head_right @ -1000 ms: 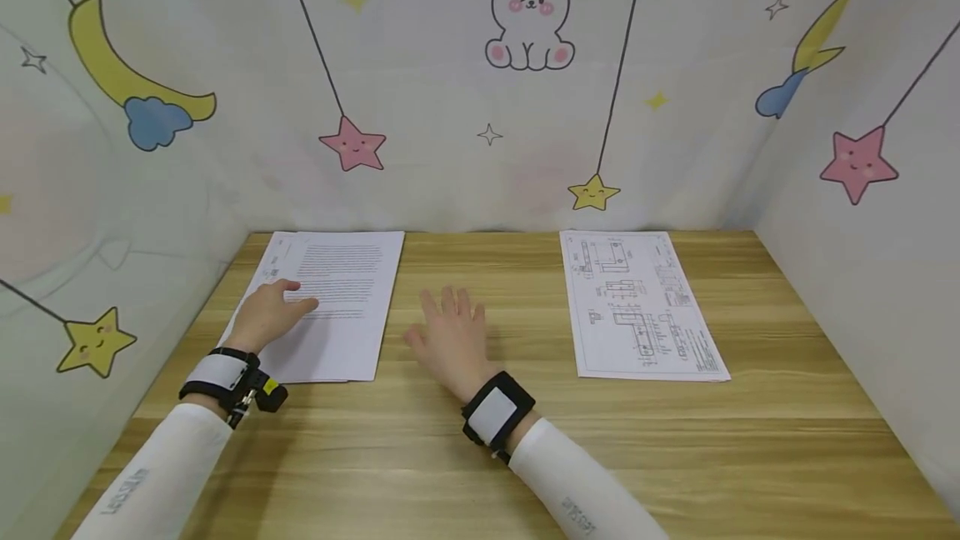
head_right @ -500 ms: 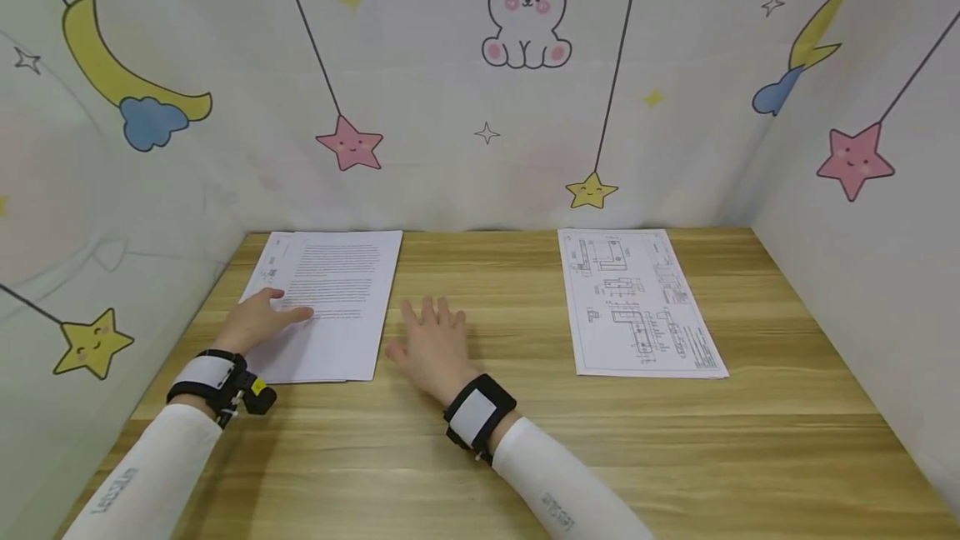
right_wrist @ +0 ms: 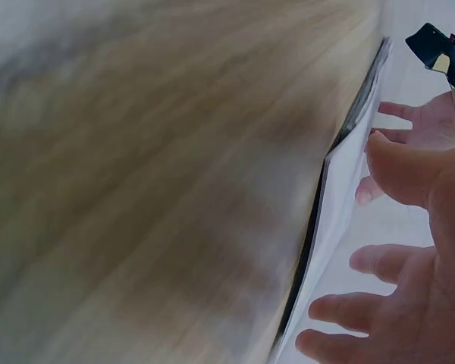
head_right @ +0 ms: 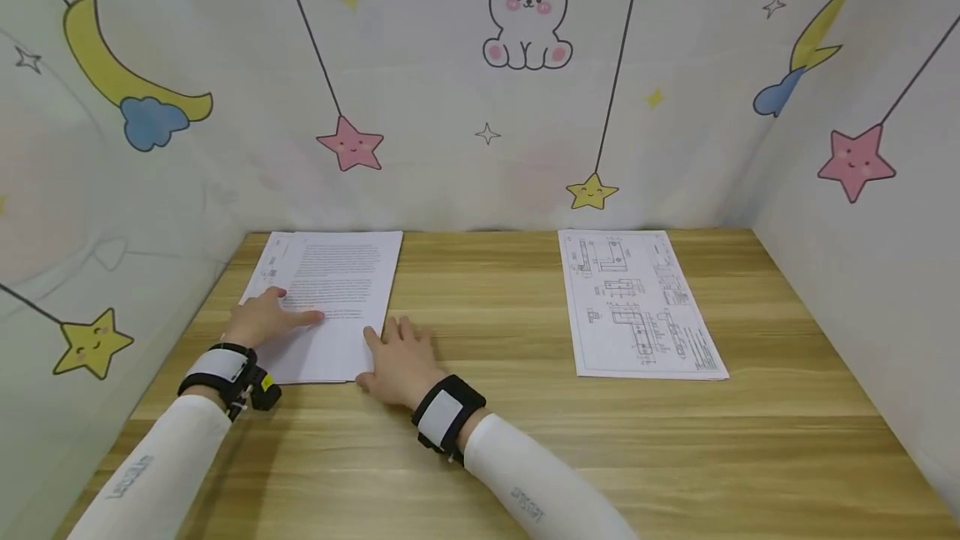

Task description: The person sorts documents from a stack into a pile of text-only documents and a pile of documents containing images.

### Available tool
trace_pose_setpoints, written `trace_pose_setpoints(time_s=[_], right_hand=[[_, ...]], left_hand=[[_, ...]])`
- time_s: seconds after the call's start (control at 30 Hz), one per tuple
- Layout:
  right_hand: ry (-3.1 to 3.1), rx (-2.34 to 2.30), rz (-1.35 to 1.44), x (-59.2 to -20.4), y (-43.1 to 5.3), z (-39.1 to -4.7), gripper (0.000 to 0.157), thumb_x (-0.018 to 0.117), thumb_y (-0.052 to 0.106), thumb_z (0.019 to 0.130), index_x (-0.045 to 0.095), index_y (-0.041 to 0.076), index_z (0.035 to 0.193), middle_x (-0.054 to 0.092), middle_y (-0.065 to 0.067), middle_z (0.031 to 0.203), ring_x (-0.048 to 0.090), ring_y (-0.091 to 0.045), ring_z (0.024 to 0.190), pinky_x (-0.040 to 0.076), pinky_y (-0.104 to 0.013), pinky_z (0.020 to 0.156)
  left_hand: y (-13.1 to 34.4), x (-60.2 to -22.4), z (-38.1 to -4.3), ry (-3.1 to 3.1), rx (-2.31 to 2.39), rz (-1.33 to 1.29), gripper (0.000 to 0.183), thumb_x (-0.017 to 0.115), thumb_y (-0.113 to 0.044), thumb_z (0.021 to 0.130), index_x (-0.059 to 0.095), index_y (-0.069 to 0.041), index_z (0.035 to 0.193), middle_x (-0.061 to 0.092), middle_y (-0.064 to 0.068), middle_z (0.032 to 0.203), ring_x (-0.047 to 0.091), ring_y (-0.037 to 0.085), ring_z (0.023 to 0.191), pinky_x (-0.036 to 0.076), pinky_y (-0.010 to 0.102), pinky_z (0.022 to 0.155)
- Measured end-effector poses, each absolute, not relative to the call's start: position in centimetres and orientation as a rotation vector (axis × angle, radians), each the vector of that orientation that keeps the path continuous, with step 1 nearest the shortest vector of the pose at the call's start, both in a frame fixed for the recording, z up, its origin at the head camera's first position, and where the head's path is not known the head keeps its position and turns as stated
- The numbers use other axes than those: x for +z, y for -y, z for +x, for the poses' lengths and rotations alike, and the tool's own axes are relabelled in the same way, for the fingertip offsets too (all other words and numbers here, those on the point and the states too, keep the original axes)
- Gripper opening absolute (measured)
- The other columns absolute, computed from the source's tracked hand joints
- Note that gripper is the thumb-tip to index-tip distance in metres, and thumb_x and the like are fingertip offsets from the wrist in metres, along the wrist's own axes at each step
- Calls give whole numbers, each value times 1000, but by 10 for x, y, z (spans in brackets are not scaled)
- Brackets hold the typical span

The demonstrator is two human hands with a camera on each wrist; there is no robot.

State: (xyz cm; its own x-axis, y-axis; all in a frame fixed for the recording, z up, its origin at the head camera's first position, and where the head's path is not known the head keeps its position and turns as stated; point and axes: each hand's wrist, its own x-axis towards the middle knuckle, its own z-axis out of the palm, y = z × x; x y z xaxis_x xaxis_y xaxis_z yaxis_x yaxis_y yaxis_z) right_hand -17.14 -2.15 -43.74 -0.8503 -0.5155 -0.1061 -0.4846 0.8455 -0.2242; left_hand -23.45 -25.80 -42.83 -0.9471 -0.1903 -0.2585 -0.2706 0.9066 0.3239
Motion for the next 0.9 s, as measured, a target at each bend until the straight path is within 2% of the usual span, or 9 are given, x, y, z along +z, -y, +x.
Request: trace_pose_setpoints(time_s=[0.3,0.63,0.9], right_hand=[[-2734,-235,-831,-443,34,-170,68,52,51,88,32,22,146,26,-12,154,22,-34,142,26,-59,109],[-2716,-239,-860,-444,34,-170,65,53,48,88,36,20,144,28,-13,153,25,-33,141,26,-56,110],[-2692,-226,-862,-443,32,-171,66,51,49,89,33,19,146,25,-14,154,24,-33,141,26,-53,112]], left_hand=[[256,-433,-233,-2881,495,-389,100,67,-59,71,33,8,137,33,45,130,26,63,120,30,73,91],[259,-433,-231,-2945,556,-459,96,71,-50,72,35,11,136,36,44,128,37,57,114,35,66,93],[255,-437,-233,-2960,535,-471,88,69,-47,75,37,6,137,39,40,129,35,58,117,38,65,89]])
